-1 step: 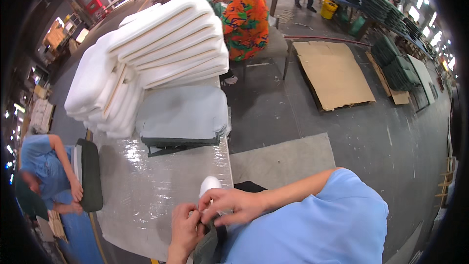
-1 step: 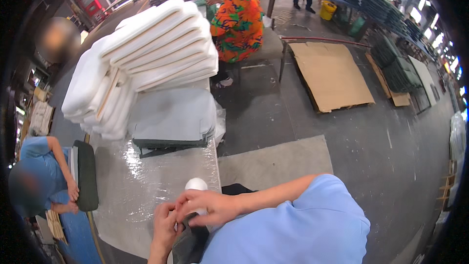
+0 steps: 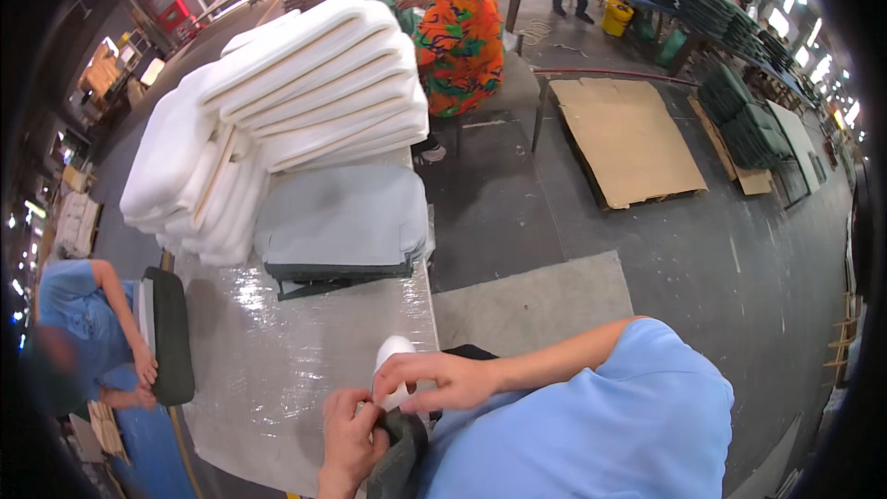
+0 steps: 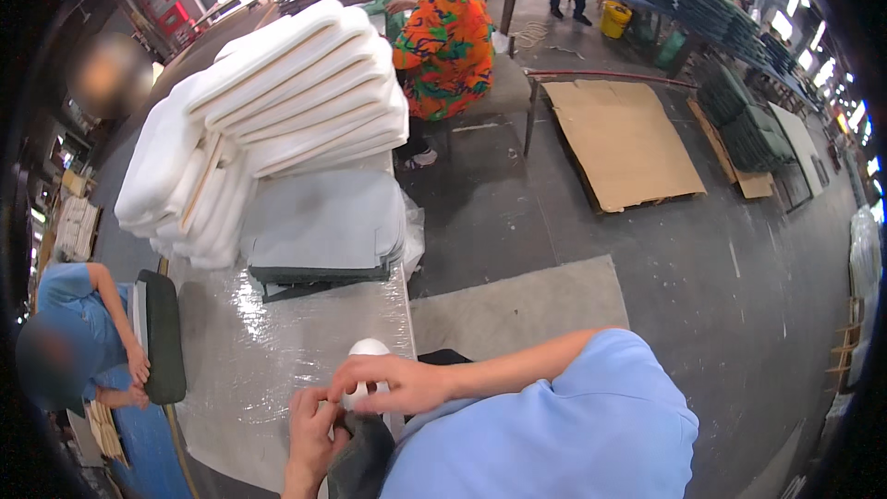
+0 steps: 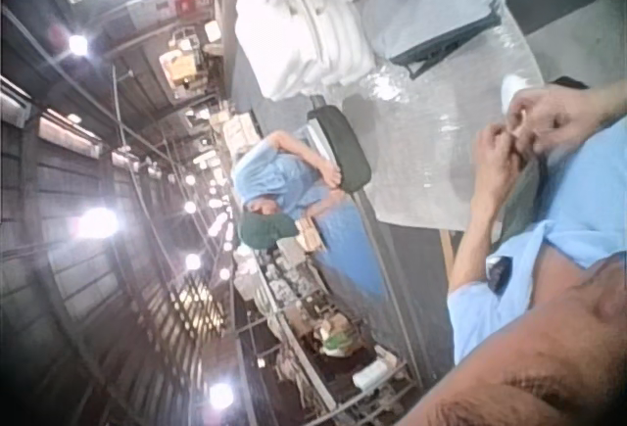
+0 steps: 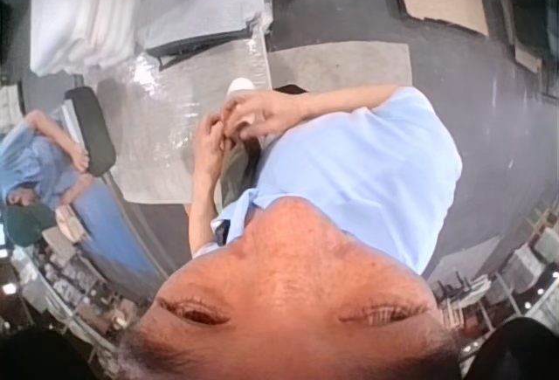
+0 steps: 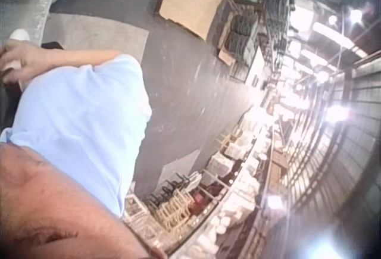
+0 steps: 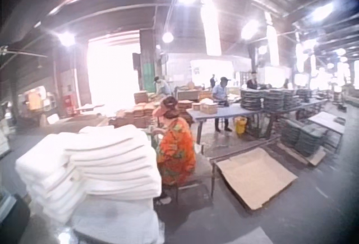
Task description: The person inserts white foam inserts into green fabric covers, aligns the edges, and secures the openings by hand. The person repeats this process for multiple cushion covers, stacking the finished items on a nearby pallet.
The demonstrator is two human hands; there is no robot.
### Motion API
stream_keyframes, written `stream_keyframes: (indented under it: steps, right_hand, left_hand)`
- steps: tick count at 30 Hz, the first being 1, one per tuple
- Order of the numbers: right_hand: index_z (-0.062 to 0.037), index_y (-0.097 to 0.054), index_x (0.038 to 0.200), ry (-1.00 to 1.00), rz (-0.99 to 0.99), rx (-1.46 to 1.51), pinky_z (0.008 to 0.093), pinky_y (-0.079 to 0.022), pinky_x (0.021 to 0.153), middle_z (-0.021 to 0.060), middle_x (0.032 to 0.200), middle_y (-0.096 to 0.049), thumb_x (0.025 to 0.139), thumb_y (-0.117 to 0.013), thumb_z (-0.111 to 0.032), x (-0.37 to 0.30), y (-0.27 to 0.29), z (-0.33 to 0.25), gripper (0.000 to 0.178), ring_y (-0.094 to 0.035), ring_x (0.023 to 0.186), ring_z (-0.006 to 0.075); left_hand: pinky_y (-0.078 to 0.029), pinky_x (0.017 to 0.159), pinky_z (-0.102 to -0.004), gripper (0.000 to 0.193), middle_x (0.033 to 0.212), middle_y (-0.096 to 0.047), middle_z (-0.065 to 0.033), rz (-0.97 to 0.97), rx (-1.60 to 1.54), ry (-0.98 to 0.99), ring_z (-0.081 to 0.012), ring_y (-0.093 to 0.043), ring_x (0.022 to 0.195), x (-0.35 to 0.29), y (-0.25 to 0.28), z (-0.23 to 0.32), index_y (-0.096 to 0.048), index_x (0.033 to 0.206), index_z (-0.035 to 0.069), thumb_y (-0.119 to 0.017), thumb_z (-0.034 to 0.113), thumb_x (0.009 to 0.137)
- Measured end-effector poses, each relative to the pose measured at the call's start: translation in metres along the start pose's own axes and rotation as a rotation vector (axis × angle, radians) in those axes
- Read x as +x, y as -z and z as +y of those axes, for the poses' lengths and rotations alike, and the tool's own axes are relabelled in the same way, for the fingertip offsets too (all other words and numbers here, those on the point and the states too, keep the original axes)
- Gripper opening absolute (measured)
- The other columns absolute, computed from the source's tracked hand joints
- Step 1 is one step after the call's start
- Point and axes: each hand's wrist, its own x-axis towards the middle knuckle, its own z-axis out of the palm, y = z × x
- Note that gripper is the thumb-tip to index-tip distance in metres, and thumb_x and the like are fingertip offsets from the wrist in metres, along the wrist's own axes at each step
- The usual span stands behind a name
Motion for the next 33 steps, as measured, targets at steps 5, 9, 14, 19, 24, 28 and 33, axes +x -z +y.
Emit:
stream_keyframes:
  steps: [5,9,14,19,24,28,33]
  right_hand:
    - [-0.0060,-0.060,0.135,-0.342,-0.236,0.098,0.0334,-0.056,0.080,0.0098,0.123,-0.067,0.104,-0.055,-0.014,0.012,0.004,0.024,0.033,-0.062,0.111,0.0147]
    - [-0.0077,-0.059,0.135,-0.506,-0.412,0.377,0.0304,-0.052,0.063,0.0037,0.116,-0.065,0.105,-0.057,-0.016,0.015,0.001,0.034,0.032,-0.062,0.099,0.0130]
    - [-0.0069,-0.065,0.119,-0.581,-0.594,0.519,0.0288,-0.050,0.067,-0.0017,0.098,-0.065,0.103,-0.064,-0.020,0.012,-0.001,0.056,0.021,-0.062,0.090,0.0116]
    - [-0.0049,-0.067,0.103,-0.386,-0.473,0.280,0.0305,-0.048,0.075,-0.0025,0.089,-0.067,0.094,-0.076,-0.016,0.000,-0.009,0.056,0.017,-0.061,0.086,0.0104]
    - [-0.0028,-0.063,0.095,-0.245,-0.313,0.141,0.0349,-0.048,0.072,0.0044,0.086,-0.069,0.085,-0.084,-0.018,-0.013,-0.016,0.049,0.027,-0.063,0.083,0.0149]
    - [-0.0030,-0.061,0.096,-0.276,-0.282,-0.114,0.0422,-0.049,0.070,0.0127,0.084,-0.068,0.082,-0.086,-0.026,-0.016,-0.013,0.046,0.036,-0.066,0.080,0.0287]
    - [-0.0031,-0.063,0.099,-0.322,-0.296,-0.262,0.0487,-0.050,0.073,0.0170,0.086,-0.069,0.082,-0.086,-0.034,-0.021,-0.013,0.047,0.042,-0.069,0.086,0.0386]
  left_hand:
    - [-0.046,0.093,-0.0494,0.030,0.108,-0.064,-0.0087,0.139,0.101,-0.173,-0.0363,-0.059,0.105,-0.004,-0.002,0.003,-0.064,0.085,0.008,-0.067,0.000,0.056]
    - [-0.046,0.092,-0.0491,0.029,0.106,-0.065,-0.0077,0.252,0.159,-0.194,-0.0358,-0.060,0.104,-0.010,-0.007,0.005,-0.062,0.080,0.009,-0.067,0.001,0.053]
    - [-0.048,0.090,-0.0489,0.028,0.102,-0.067,-0.0059,0.266,0.183,-0.214,-0.0344,-0.061,0.102,-0.008,-0.008,0.001,-0.061,0.078,0.009,-0.066,0.001,0.051]
    - [-0.051,0.082,-0.0431,0.021,0.093,-0.069,-0.0047,0.172,-0.012,-0.248,-0.0288,-0.064,0.097,-0.001,-0.009,-0.003,-0.064,0.079,0.008,-0.077,0.006,0.063]
    - [-0.057,0.074,-0.0371,0.015,0.092,-0.074,-0.0107,-0.016,-0.209,-0.201,-0.0216,-0.070,0.080,-0.006,-0.015,-0.025,-0.073,0.106,0.004,-0.072,0.013,0.094]
    - [-0.055,0.074,-0.0354,0.011,0.089,-0.074,-0.0115,-0.276,-0.431,0.178,-0.0225,-0.071,0.080,-0.004,-0.003,-0.020,-0.073,0.100,0.002,-0.072,0.008,0.091]
    - [-0.056,0.077,-0.0366,0.016,0.092,-0.075,-0.0137,-0.392,-0.506,0.261,-0.0253,-0.072,0.084,0.011,0.000,-0.012,-0.074,0.103,0.003,-0.072,0.008,0.088]
